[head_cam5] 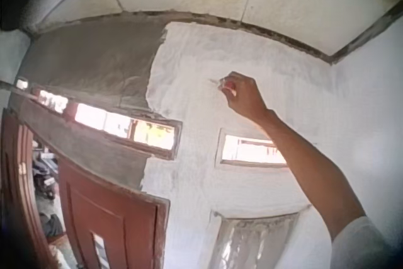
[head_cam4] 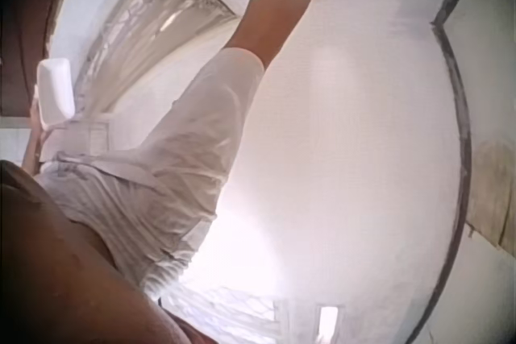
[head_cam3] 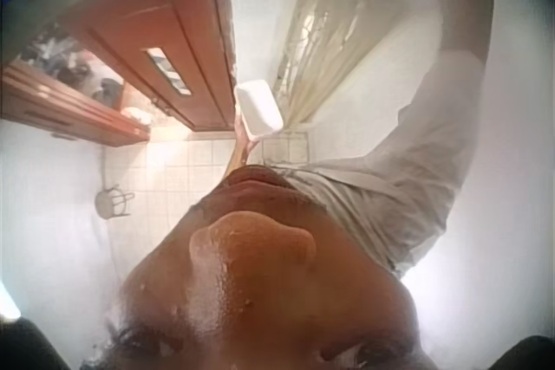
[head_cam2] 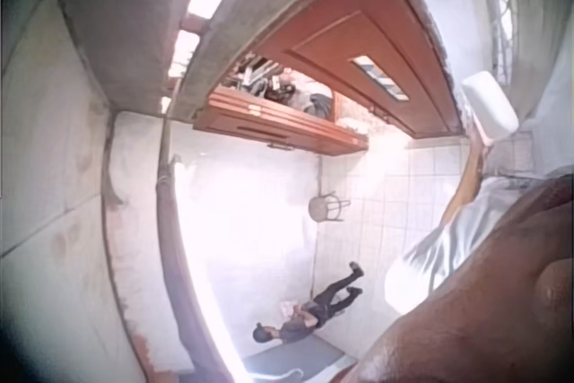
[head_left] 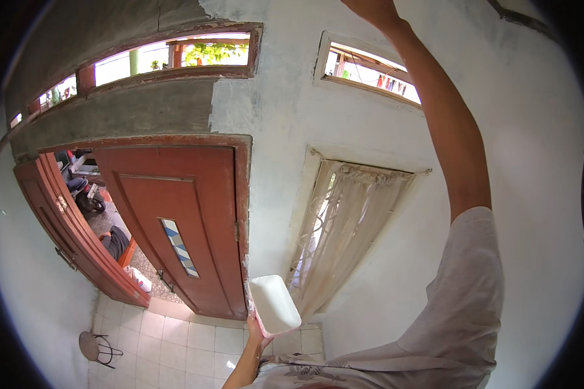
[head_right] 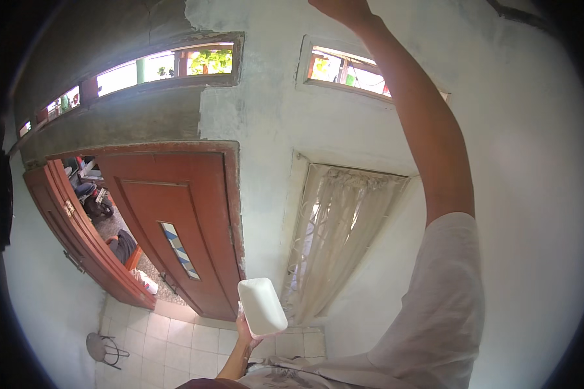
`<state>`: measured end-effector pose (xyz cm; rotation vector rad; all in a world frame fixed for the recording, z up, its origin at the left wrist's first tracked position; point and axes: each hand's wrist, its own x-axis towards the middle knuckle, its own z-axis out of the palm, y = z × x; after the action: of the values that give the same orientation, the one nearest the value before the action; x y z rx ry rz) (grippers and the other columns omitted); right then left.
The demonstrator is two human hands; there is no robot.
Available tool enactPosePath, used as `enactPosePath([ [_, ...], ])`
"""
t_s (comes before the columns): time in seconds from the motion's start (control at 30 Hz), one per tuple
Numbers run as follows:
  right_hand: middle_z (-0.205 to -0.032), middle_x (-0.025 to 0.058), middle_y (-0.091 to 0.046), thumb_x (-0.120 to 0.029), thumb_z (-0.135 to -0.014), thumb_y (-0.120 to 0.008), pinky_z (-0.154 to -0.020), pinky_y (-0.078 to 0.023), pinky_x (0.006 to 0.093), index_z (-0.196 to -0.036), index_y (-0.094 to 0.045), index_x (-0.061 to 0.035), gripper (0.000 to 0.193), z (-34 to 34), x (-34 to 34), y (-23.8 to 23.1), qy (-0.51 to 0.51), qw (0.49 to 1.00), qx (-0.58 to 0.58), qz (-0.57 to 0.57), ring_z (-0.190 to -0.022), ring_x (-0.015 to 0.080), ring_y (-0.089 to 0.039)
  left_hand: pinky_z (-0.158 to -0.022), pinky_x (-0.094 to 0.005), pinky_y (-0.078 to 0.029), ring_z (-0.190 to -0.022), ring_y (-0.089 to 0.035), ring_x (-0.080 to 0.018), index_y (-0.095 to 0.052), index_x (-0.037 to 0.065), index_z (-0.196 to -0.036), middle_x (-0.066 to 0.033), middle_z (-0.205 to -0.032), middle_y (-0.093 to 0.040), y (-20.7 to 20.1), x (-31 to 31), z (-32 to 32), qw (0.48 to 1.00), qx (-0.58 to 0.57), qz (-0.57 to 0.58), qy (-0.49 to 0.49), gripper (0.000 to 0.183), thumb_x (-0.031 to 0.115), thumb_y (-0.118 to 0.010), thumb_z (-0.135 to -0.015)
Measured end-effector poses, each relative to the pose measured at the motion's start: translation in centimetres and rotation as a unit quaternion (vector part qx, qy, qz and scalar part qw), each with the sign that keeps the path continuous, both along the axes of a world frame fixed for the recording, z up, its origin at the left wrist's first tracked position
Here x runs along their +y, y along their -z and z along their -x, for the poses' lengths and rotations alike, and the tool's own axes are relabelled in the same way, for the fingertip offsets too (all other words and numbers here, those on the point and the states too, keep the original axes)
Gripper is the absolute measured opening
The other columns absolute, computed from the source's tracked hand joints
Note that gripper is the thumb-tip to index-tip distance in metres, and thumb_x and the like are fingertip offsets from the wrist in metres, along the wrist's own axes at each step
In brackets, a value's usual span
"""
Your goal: The person paints the wall and areas around the doorway using a paintbrush and white paint from a container.
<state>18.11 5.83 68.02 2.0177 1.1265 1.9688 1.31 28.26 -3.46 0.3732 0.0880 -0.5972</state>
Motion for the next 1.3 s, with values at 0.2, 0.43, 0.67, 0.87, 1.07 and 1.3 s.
enactPosePath([
  [0.2, -0.101, 0.0066, -0.064, -0.003, -0.079, -0.067, -0.073, -0.057, 0.0367, -0.091, -0.063, -0.007, 0.013, -4.9, -2.6, 16.9, 0.061, 0.984, 0.008, 0.167, -0.091, 0.0228, -0.067, -0.099, -0.0502, -0.05, -0.115, -0.061, -0.0282, -0.051, 0.012, -0.136, -0.0088, -0.129, -0.06, 0.5, 1.4, -0.1, 1.0, 0.005, 0.001, -0.02, 0.055, 0.052, -0.043, -0.099],
  [0.43, -0.091, 0.0084, -0.065, -0.004, -0.083, -0.069, -0.071, -0.059, 0.0331, -0.096, -0.067, -0.0044, 0.013, 2.8, -0.9, 39.2, 0.02, 0.917, 0.396, 0.05, -0.076, 0.0239, -0.068, -0.092, -0.0524, -0.053, -0.107, -0.064, -0.0289, -0.053, 0.013, -0.132, -0.0081, -0.121, -0.061, 2.2, 2.4, -0.3, 0.996, 0.042, -0.038, -0.063, 0.054, 0.054, -0.045, -0.098],
  [0.67, -0.086, 0.0053, -0.065, -0.014, -0.094, -0.067, -0.065, -0.061, 0.03, -0.095, -0.065, 0.0016, 0.016, 14.7, 3.8, 48.9, -0.21, 0.621, 0.435, -0.617, -0.077, 0.0144, -0.067, -0.092, -0.0447, -0.054, -0.106, -0.064, -0.0263, -0.055, 0.008, -0.129, -0.0101, -0.116, -0.064, 6.1, 2.1, -0.4, 0.994, 0.048, -0.08, -0.064, 0.047, 0.042, -0.039, -0.1],
  [0.87, -0.087, 0.0066, -0.063, -0.016, -0.097, -0.061, -0.067, -0.063, 0.0336, -0.093, -0.064, 0.005, 0.022, 22.6, 5.9, 54.7, -0.112, 0.467, 0.501, -0.72, -0.077, 0.0151, -0.067, -0.09, -0.0405, -0.056, -0.104, -0.066, -0.0274, -0.053, 0.001, -0.131, -0.015, -0.114, -0.065, 10.5, 4.3, 1.0, 0.992, 0.046, -0.112, -0.046, 0.048, 0.035, -0.037, -0.101],
  [1.07, -0.084, 0.0062, -0.062, -0.011, -0.094, -0.065, -0.061, -0.059, 0.0276, -0.088, -0.065, 0.0042, 0.016, 25.5, 7.6, 56.5, -0.099, 0.557, 0.5, -0.655, -0.07, 0.01, -0.062, -0.099, -0.0421, -0.052, -0.113, -0.063, -0.0269, -0.049, 0.0, -0.137, -0.0155, -0.126, -0.062, 5.4, 3.7, 1.1, 0.996, -0.025, -0.07, 0.05, 0.05, 0.033, -0.041, -0.101],
  [1.3, -0.071, 0.0083, -0.058, -0.005, -0.086, -0.07, -0.049, -0.044, 0.0308, -0.08, -0.064, -0.0008, 0.01, 24.6, 9.4, 58.2, 0.071, 0.686, 0.555, -0.466, -0.054, 0.0199, -0.058, -0.1, -0.044, -0.052, -0.117, -0.061, -0.0282, -0.045, 0.0, -0.14, -0.0171, -0.131, -0.058, 6.4, 2.1, 1.6, 0.995, -0.001, -0.076, 0.072, 0.055, 0.037, -0.039, -0.1],
])
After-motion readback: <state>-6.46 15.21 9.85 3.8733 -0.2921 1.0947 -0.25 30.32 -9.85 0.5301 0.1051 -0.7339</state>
